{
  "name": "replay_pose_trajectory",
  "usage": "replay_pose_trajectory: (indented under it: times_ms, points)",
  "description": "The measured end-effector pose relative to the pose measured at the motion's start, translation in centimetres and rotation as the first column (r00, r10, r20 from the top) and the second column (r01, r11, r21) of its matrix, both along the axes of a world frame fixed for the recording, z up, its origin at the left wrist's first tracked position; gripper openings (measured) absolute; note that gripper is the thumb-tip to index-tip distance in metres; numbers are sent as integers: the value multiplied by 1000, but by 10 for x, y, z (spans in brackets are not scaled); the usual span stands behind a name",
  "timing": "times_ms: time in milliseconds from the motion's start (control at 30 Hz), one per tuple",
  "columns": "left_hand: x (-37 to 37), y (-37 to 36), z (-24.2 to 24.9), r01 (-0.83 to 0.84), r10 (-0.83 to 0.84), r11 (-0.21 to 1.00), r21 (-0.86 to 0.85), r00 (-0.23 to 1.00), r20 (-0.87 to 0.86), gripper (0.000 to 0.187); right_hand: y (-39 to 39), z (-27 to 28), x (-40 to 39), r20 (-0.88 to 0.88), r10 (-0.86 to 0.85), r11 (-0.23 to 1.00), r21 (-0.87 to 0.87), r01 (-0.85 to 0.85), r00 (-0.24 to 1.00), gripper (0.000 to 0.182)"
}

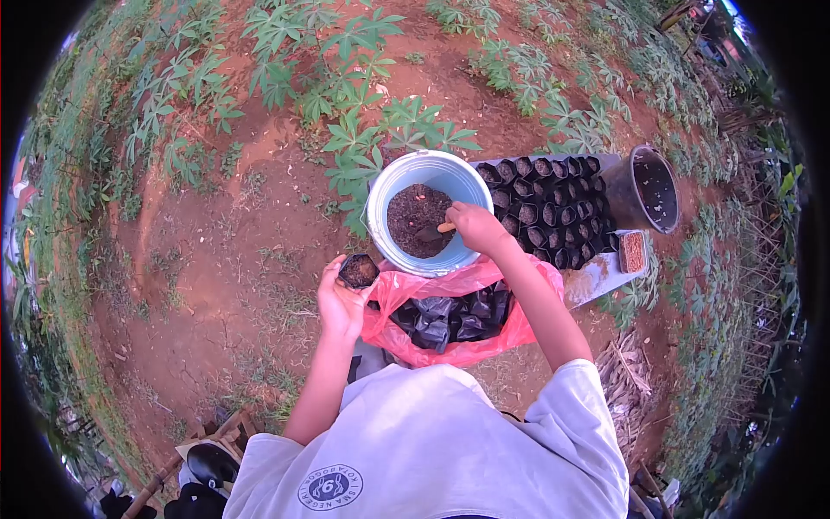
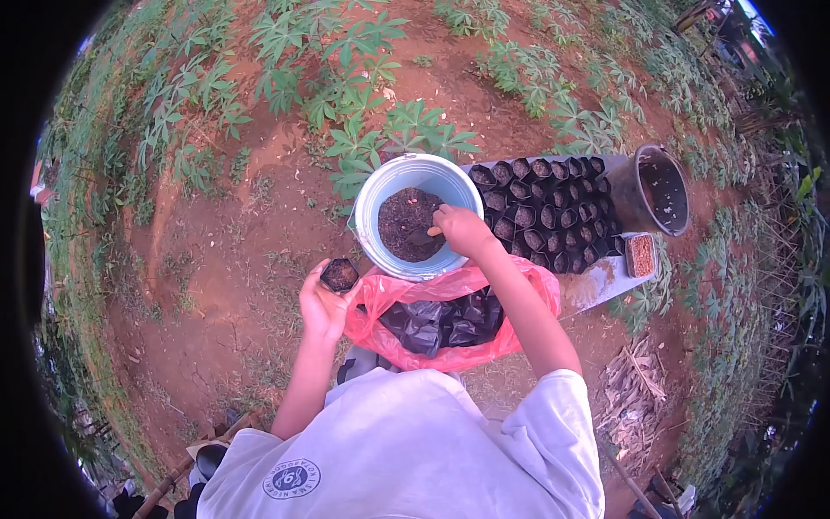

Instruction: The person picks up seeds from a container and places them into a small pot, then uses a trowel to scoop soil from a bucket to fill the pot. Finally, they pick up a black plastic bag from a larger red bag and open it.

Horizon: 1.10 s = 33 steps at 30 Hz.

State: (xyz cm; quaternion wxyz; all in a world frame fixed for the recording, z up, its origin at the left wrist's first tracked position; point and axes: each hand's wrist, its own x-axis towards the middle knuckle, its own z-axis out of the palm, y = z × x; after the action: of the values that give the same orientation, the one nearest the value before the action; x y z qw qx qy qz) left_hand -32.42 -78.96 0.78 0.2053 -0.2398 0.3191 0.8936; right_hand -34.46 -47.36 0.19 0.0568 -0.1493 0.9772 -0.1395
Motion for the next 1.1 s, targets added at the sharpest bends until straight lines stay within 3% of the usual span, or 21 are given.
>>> replay_pose_trajectory:
  times_ms: [167, 367, 533, 933, 1100]
  points:
    - [-3, 1, 1, 23, -23, 1000, 8, 1000, 5, 35, 8, -11, 4, 4, -28, 999, 46, 27, 1000, 15]
    - [0, 6, -4, 18, -18, 1000, 7, 1000, 17, 34, 13, -20, 0, 129, -78, 991, 121, 63, 988, 16]
    - [7, 13, -3, 0, 0, 1000, 22, 1000, -3, 32, 14, -8, -3, 190, -41, 998, 46, 33, 981, 25]
    - [23, 11, 2, -46, 46, 999, -22, 999, 6, 31, 14, -10, -5, 239, -24, 972, -222, 78, 971, 22]
    - [25, 12, 1, -68, 68, 998, -3, 998, -12, 31, 13, -5, -9, 237, -4, 966, -249, 65, 971, 21]
